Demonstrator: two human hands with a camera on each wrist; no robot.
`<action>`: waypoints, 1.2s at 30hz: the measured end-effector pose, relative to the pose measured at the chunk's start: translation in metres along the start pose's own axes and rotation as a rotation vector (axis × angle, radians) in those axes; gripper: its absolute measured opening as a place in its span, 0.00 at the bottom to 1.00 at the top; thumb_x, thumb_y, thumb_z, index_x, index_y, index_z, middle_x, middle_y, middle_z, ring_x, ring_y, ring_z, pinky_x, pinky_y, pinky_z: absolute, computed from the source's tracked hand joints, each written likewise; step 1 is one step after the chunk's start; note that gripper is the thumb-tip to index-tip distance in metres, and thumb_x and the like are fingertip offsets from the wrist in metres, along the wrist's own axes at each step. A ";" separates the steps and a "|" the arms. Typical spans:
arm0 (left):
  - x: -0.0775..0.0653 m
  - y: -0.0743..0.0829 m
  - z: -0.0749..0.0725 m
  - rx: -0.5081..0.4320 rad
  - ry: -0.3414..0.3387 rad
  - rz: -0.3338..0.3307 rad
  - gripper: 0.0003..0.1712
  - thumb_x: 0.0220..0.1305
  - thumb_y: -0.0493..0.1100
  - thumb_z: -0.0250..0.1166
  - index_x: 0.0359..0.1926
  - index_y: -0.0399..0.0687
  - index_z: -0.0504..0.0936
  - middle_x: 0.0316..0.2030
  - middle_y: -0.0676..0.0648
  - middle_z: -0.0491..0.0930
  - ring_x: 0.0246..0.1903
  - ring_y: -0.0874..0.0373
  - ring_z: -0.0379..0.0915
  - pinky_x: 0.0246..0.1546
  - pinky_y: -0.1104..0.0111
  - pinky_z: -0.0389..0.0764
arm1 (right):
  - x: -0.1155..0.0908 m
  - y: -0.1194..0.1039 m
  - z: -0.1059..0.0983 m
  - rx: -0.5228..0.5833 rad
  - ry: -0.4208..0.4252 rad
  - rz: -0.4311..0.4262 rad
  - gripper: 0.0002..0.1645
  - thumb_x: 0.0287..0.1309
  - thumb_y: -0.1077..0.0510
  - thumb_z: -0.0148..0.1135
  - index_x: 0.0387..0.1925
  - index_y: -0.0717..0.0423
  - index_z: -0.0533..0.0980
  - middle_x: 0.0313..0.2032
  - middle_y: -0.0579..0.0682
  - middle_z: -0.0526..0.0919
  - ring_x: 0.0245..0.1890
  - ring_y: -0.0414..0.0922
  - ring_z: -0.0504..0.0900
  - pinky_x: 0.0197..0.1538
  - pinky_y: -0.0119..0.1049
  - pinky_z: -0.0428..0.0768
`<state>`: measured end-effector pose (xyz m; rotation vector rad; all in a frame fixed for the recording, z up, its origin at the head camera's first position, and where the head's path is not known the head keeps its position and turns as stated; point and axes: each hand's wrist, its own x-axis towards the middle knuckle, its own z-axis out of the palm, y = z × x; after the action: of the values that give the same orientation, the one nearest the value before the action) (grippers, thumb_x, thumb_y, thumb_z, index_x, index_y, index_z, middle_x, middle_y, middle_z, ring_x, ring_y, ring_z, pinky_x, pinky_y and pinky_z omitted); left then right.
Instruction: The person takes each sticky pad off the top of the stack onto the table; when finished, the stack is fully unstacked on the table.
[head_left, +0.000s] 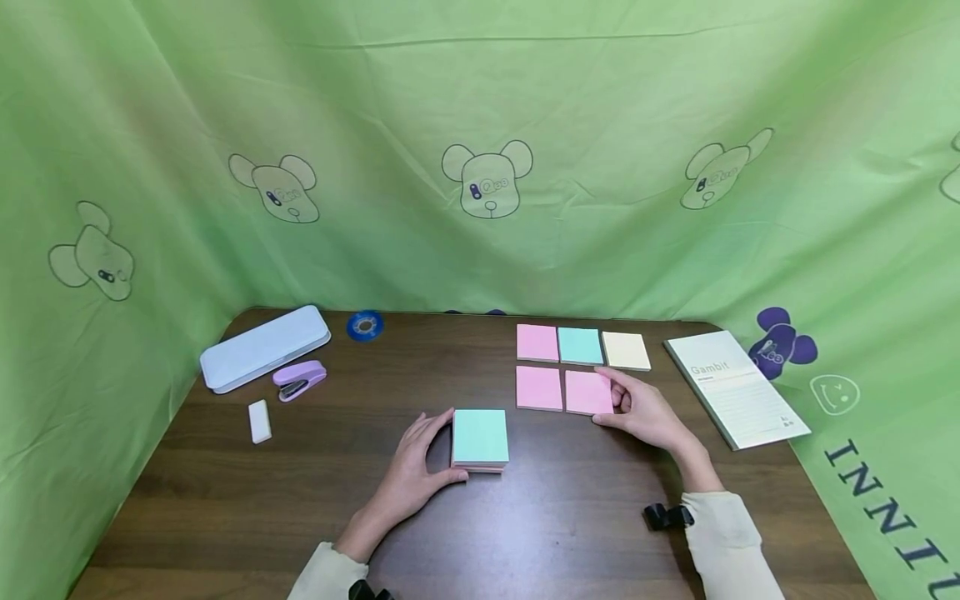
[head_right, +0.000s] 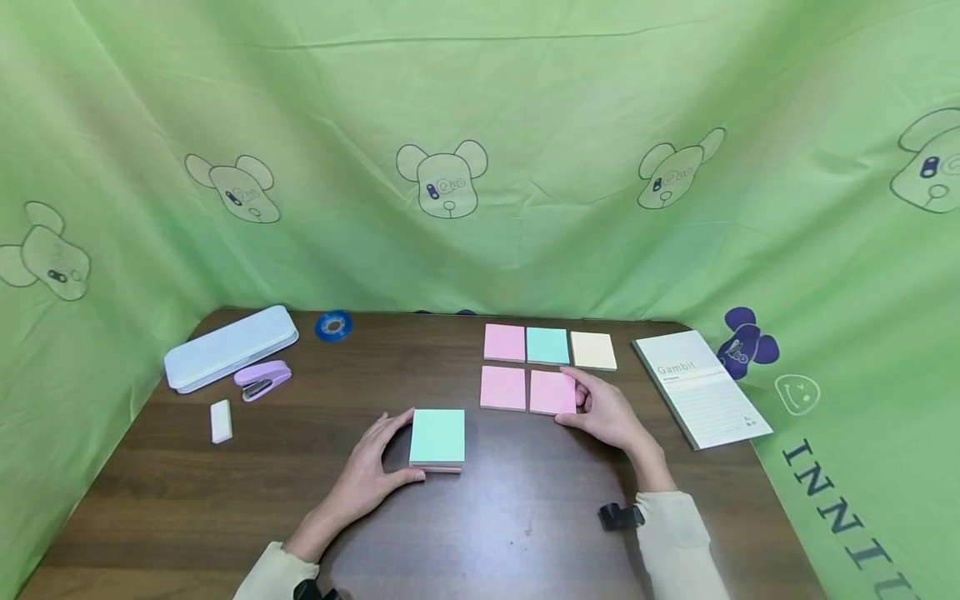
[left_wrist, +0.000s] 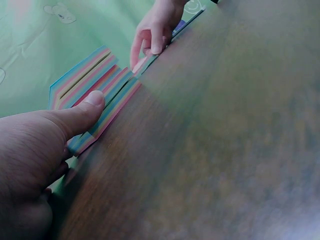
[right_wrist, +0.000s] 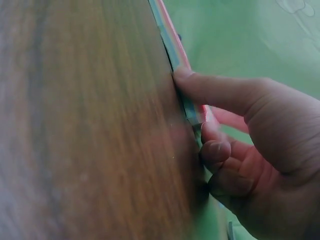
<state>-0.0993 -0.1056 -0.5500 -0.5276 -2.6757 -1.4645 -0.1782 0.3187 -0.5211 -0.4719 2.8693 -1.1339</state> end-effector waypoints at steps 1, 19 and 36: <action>0.000 0.000 0.000 0.001 0.000 -0.001 0.55 0.56 0.46 0.88 0.81 0.42 0.72 0.72 0.38 0.79 0.79 0.31 0.64 0.82 0.34 0.60 | 0.000 -0.001 0.000 -0.018 0.002 -0.007 0.49 0.55 0.59 0.88 0.75 0.64 0.74 0.33 0.48 0.77 0.27 0.36 0.69 0.30 0.29 0.69; -0.001 -0.001 0.000 0.001 0.003 -0.003 0.55 0.56 0.45 0.88 0.81 0.42 0.72 0.71 0.38 0.79 0.79 0.30 0.63 0.82 0.33 0.60 | 0.002 -0.002 -0.001 -0.064 0.005 0.049 0.48 0.56 0.56 0.88 0.74 0.64 0.75 0.34 0.47 0.80 0.25 0.35 0.71 0.32 0.31 0.71; -0.001 -0.002 0.001 0.012 0.003 0.002 0.56 0.56 0.46 0.88 0.82 0.43 0.72 0.72 0.39 0.79 0.79 0.33 0.65 0.82 0.35 0.60 | 0.002 -0.015 0.000 -0.074 0.057 -0.012 0.48 0.52 0.58 0.90 0.73 0.61 0.77 0.32 0.47 0.76 0.28 0.38 0.70 0.34 0.30 0.71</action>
<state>-0.0991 -0.1063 -0.5519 -0.5265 -2.6797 -1.4469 -0.1757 0.3077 -0.5105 -0.4673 2.9697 -1.0636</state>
